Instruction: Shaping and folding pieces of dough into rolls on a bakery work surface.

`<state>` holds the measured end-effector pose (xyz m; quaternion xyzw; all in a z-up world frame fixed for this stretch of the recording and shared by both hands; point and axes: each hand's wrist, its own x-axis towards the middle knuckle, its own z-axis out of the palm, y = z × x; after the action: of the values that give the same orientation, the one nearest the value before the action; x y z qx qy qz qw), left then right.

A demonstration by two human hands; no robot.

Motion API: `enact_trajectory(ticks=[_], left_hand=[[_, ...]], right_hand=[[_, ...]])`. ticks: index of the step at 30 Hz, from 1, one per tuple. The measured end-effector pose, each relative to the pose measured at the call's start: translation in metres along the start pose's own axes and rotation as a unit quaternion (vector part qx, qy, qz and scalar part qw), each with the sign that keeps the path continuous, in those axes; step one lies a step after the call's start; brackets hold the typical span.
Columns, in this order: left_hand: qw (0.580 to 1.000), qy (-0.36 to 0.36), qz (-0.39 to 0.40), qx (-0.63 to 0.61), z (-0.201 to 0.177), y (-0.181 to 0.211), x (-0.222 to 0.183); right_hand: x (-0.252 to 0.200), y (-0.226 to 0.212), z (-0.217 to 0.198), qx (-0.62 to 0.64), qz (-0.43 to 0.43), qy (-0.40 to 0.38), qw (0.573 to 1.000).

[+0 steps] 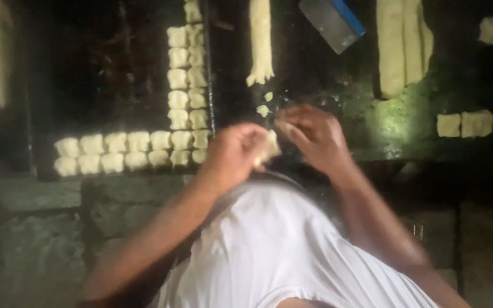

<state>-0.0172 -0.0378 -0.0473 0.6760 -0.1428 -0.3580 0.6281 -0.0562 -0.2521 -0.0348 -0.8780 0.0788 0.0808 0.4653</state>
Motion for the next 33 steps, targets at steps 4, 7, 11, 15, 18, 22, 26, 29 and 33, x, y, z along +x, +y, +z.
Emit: enact_trajectory(ticks=[4, 7, 11, 15, 18, 22, 26, 29, 33], left_hand=[[0.979, 0.157, 0.047, -0.122, -0.047, 0.010, -0.023], [0.953, 0.223, 0.120, -0.167, -0.071, 0.008, -0.040], [0.929, 0.256, 0.154, -0.219, -0.090, -0.001, -0.053], [0.919, 0.251, 0.143, -0.270, -0.098, 0.001, -0.057], [0.931, 0.276, 0.106, -0.215, -0.105, 0.006, -0.058], [0.942, 0.262, 0.072, -0.196, -0.109, -0.007, -0.048], [0.961, 0.245, 0.088, -0.098, -0.107, -0.006, -0.038], [0.958, 0.229, 0.102, -0.138, -0.100, 0.000, -0.027], [0.964, 0.198, 0.099, -0.146, -0.078, -0.004, -0.019]], right_hand=[[0.042, -0.012, 0.033, -0.235, -0.270, 0.136, 0.924], [0.066, 0.022, 0.050, -0.343, -0.306, 0.140, 0.877], [0.081, 0.013, 0.042, -0.202, -0.230, 0.089, 0.948], [0.097, -0.011, 0.053, -0.269, -0.205, 0.142, 0.930], [0.100, -0.026, 0.072, -0.327, -0.181, 0.159, 0.914], [0.103, -0.021, 0.073, -0.350, -0.193, 0.124, 0.908], [0.107, -0.061, 0.037, -0.261, -0.015, -0.255, 0.931], [0.064, -0.065, 0.022, -0.120, -0.019, -0.333, 0.935], [0.025, -0.047, 0.020, 0.112, -0.159, -0.265, 0.945]])
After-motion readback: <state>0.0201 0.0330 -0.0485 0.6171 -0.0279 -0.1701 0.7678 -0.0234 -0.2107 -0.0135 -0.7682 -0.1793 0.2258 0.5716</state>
